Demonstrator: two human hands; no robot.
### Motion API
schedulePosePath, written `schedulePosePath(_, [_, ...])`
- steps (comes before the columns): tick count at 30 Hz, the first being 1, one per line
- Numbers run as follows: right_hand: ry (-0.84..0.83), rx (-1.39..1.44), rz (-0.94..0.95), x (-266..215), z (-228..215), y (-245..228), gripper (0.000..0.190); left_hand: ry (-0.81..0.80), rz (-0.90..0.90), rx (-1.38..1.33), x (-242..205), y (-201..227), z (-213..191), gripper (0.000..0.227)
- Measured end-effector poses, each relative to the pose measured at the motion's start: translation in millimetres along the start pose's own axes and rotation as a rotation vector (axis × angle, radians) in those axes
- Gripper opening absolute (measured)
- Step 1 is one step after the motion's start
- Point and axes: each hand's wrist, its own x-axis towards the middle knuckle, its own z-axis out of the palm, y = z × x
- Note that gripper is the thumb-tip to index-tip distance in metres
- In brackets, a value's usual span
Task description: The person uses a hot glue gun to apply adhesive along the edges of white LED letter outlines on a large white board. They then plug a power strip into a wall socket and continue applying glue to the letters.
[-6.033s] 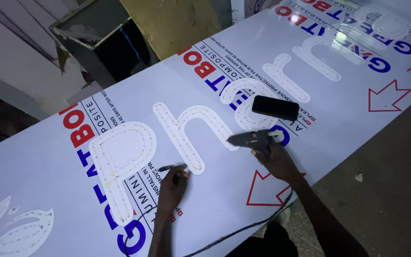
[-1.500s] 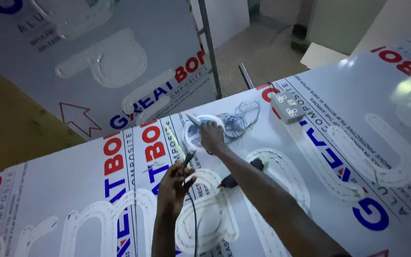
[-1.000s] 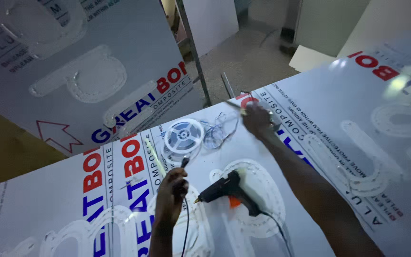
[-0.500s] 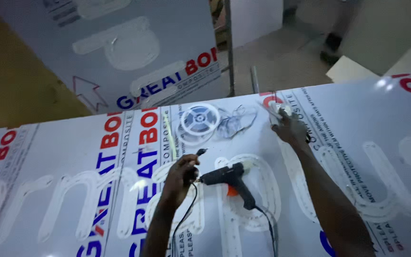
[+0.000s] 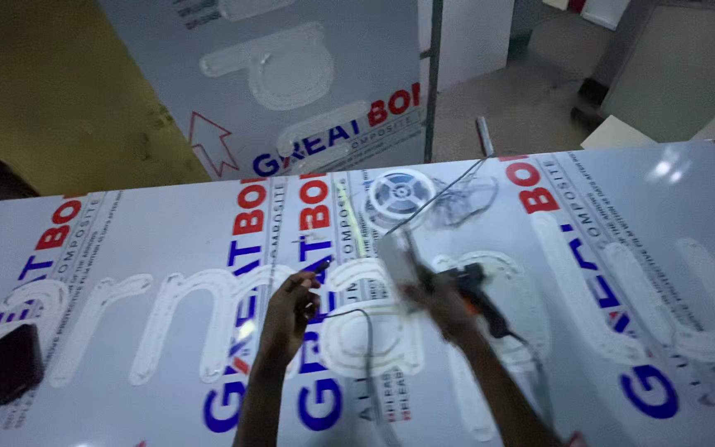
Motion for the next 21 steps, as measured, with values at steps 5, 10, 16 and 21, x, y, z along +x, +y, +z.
schedulePosePath(5, [-0.260,0.091,0.054,-68,187,6,0.061,0.040,0.051,0.038,16,11,-137,0.017])
schedulePosePath(10, [-0.469,-0.242,0.093,-88,305,-59,0.090,0.204,0.078,0.018,-57,93,-243,0.011])
schedulePosePath(16, [-0.113,-1.251,-0.565,-51,353,14,0.085,0.113,0.104,0.063,-111,110,-295,0.031])
schedulePosePath(21, [0.101,-1.304,-0.663,-67,356,52,0.082,0.035,-0.022,0.218,-117,121,-303,0.047])
